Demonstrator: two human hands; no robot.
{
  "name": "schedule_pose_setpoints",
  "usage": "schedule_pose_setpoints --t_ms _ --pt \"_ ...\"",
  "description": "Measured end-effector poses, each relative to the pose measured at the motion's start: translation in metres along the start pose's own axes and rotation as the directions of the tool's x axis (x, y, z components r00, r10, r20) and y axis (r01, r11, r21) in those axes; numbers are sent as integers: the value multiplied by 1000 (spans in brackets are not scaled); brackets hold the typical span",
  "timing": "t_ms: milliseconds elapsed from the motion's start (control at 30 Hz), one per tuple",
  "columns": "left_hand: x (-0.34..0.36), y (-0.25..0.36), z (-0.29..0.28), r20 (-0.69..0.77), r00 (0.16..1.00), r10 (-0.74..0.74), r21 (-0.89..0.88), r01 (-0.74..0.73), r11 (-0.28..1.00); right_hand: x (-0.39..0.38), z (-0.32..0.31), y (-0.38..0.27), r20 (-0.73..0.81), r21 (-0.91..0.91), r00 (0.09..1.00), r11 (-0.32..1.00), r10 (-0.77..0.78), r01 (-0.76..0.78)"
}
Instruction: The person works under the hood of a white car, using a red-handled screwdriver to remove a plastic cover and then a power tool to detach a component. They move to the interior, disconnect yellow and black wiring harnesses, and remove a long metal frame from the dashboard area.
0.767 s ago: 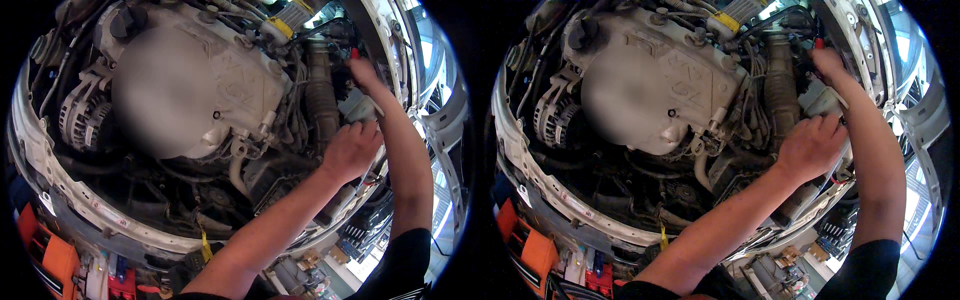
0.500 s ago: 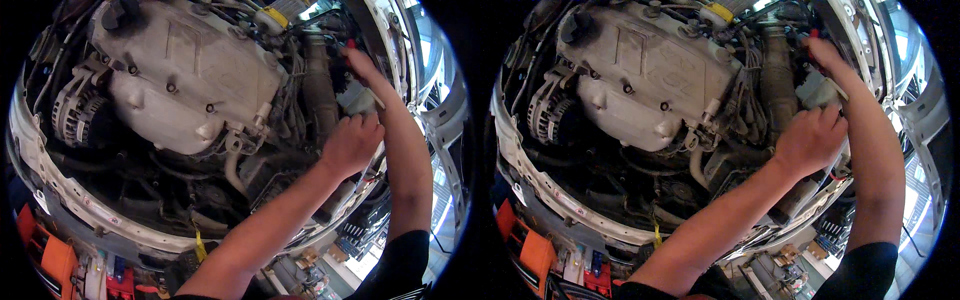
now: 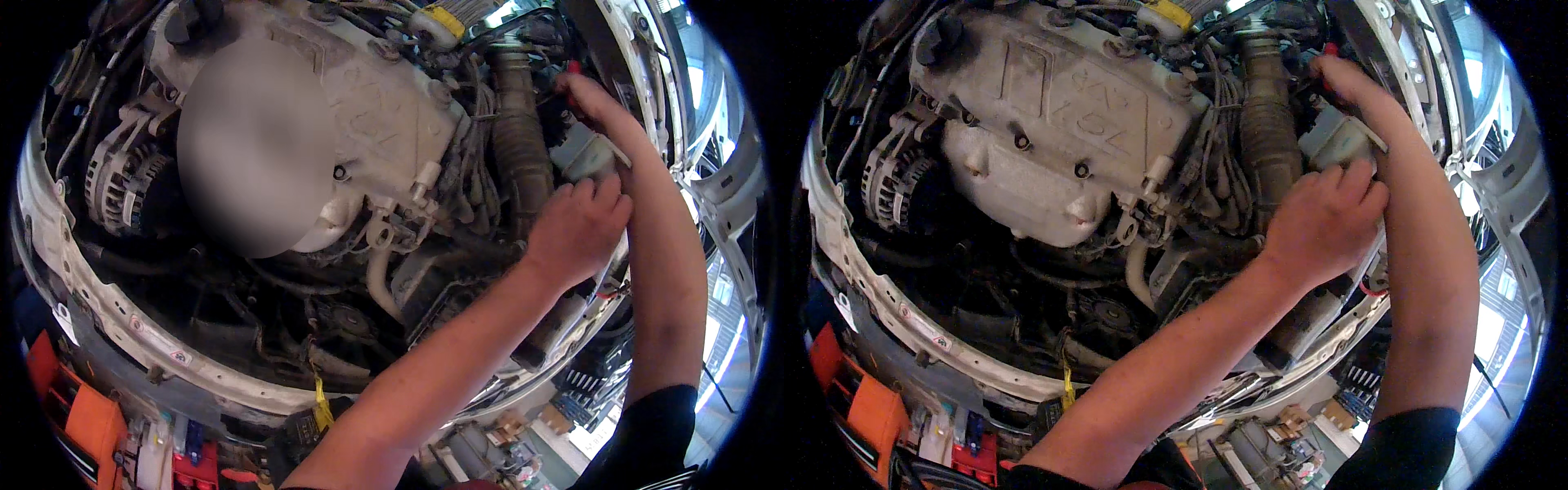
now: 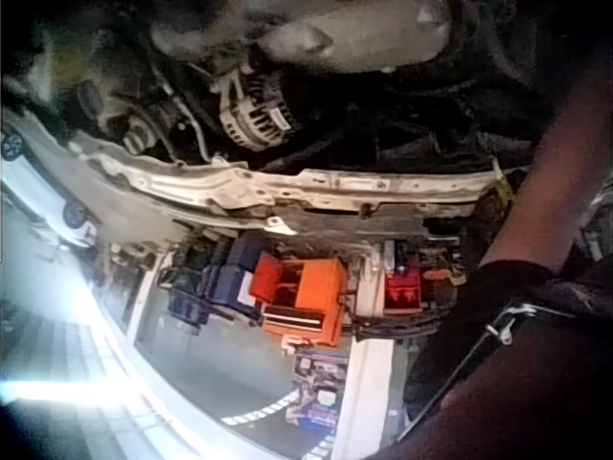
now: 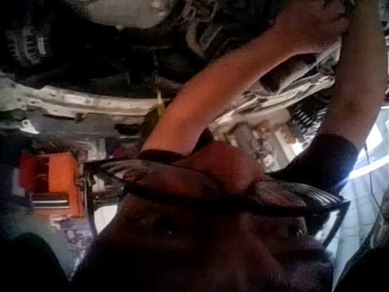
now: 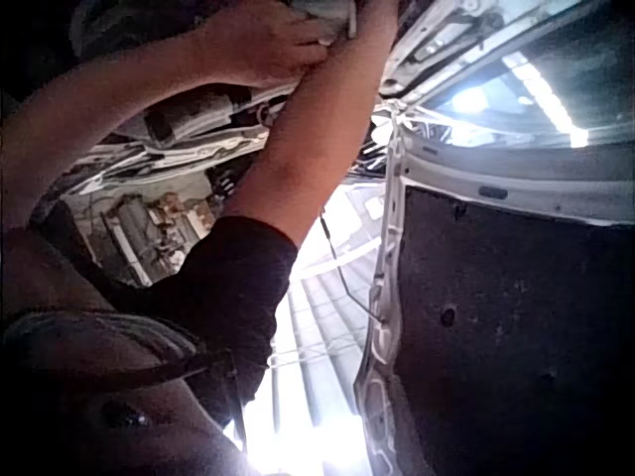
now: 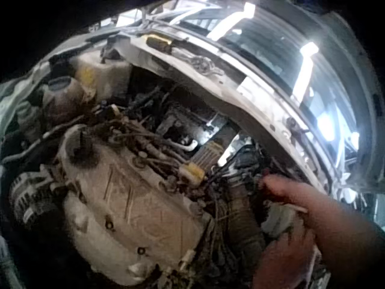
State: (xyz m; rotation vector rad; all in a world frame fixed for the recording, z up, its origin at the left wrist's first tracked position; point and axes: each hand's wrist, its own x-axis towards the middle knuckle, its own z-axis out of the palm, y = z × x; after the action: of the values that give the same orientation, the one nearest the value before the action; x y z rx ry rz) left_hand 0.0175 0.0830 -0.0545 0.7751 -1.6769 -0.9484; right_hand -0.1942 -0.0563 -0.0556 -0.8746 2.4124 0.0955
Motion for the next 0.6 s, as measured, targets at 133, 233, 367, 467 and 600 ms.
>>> schedule_pose_setpoints --t_ms 133,233,367,467,600 --pt "0 2 1 -2 1000 -2 -14 2 1000 15 4 12 -46 -19 999 1000 6 -7" --pt "1 -2 -2 21 1000 -5 -2 5 1000 8 8 0 -36 -8 999 1000 27 -27" --pt "2 0 -3 5 1000 -12 -18 13 1000 11 1 2 4 -74 1000 997 25 -24" --pt "1 2 -4 25 1000 -13 -21 13 1000 22 4 19 -50 -119 999 993 -8 1" --pt "2 1 -8 53 998 -13 -12 14 1000 22 0 17 -11 -142 1000 990 8 -10"
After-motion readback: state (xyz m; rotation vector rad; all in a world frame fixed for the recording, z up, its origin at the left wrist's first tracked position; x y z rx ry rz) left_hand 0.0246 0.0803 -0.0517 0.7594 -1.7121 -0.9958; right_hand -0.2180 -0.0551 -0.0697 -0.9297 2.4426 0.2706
